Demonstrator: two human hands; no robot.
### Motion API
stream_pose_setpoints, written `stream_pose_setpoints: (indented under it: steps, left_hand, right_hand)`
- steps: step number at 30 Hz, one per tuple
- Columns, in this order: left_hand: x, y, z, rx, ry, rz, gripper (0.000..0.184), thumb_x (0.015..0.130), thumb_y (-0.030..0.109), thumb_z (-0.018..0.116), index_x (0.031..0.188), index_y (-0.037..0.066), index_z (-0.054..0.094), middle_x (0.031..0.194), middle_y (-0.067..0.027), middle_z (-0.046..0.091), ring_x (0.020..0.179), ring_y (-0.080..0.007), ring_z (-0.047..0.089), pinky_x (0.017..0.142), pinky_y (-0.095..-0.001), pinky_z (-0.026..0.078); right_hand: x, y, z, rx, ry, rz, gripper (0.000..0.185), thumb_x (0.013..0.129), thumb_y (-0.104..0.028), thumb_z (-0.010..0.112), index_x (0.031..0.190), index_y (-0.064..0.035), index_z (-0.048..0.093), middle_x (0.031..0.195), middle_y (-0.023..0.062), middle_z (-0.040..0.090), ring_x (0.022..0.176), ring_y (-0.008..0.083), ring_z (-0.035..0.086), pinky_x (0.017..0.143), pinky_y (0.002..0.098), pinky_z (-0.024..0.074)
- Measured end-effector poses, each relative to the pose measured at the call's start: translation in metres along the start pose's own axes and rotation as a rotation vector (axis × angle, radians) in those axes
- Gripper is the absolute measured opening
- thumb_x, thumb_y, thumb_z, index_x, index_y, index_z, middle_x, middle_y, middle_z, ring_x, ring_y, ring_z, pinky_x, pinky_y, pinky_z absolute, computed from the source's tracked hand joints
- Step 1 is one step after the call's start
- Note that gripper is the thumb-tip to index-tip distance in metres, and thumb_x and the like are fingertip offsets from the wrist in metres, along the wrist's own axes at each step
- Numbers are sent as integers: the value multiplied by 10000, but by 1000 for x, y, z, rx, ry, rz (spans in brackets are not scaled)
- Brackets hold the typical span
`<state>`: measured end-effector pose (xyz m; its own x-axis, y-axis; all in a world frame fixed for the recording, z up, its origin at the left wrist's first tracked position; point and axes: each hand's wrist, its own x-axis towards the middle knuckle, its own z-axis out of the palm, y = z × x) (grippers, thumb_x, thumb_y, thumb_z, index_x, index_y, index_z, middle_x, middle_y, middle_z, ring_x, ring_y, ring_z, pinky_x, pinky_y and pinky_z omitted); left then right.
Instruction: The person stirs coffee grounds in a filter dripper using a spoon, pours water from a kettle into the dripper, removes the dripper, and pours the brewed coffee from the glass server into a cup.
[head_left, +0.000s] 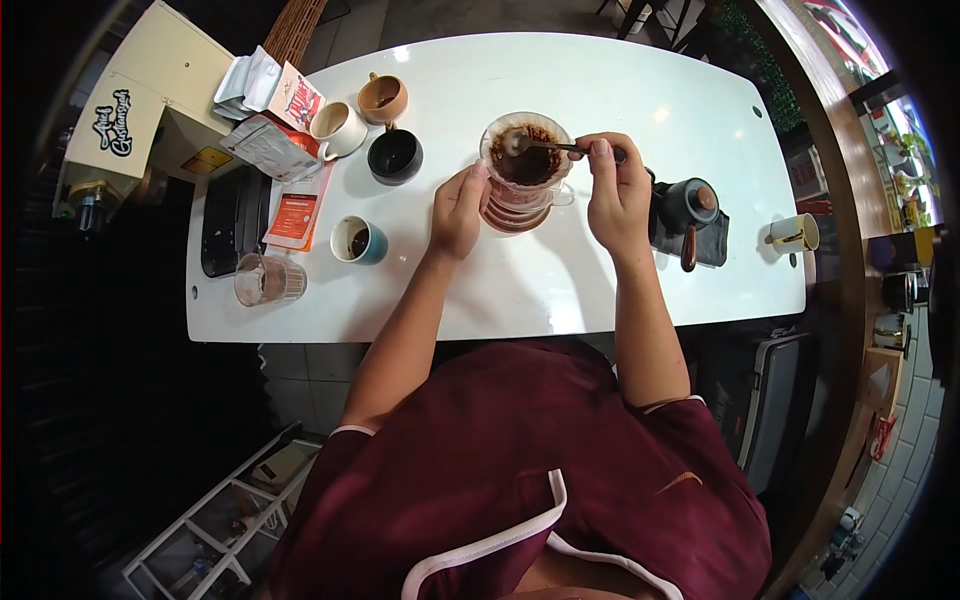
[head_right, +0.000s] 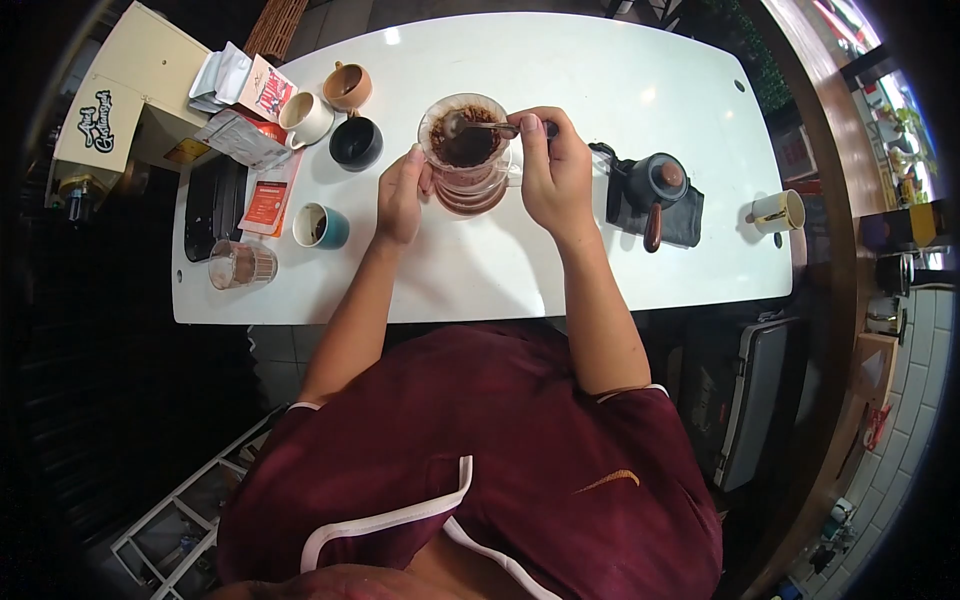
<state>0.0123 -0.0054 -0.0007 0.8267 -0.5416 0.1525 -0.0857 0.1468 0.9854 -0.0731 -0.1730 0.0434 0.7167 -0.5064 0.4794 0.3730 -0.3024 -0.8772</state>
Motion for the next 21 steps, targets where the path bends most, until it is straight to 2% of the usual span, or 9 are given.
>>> stream_pose_setpoints:
  steps: [2,4,8,10,13,16,19,21]
  left_hand:
    - [0,-2,0,4,-2,1,431,1003,341,354,659,86,408,667,-1,415,643,-91,380,596,-234,316]
    - [0,-4,1,-61,14,12,392,1007,278,390,677,72,438,649,43,392,634,-55,348,589,-218,296]
    - [0,-4,1,-74,17,8,395,1007,278,387,667,81,423,647,42,388,631,-54,342,586,-221,291]
    - [1,-4,-1,-12,6,-2,428,1000,342,359,657,91,407,663,-1,419,639,-90,383,591,-236,319]
    - [1,-6,1,-72,16,25,404,1009,278,373,656,85,399,639,38,378,625,-59,335,580,-224,283]
    - [1,-6,1,-64,25,24,406,1010,273,369,652,84,399,634,36,376,623,-63,336,581,-228,287]
    - [2,-7,-1,-3,12,2,424,1004,333,347,661,90,400,658,-2,412,640,-97,388,593,-243,325]
    - [2,-8,1,-35,26,16,414,1007,299,355,656,85,400,645,14,395,633,-84,365,589,-240,311]
  right_hand:
    - [1,0,-4,-35,-23,7,234,997,-145,437,960,46,568,842,99,648,804,127,598,738,247,465]
    - [2,-1,-5,-71,-43,14,237,999,-147,434,963,46,568,849,100,647,808,126,597,743,247,464]
    - [2,-1,-2,-15,-21,4,238,997,-148,438,964,47,570,839,99,649,805,123,598,739,248,465]
    - [2,0,-1,29,-2,-8,236,995,-147,442,963,48,572,832,96,649,800,121,598,733,248,465]
    - [3,-2,-3,19,-21,4,230,993,-143,448,970,48,574,834,97,651,795,118,596,727,247,465]
    - [2,-5,-6,-82,-75,54,230,992,-146,454,972,50,572,852,102,652,805,116,597,736,244,465]
    - [1,-3,-1,-4,-34,2,229,992,-147,456,967,52,566,844,104,653,800,120,605,737,244,470]
    - [-1,-6,3,65,-32,-16,223,990,-142,457,961,54,561,820,102,653,789,123,610,728,244,476]
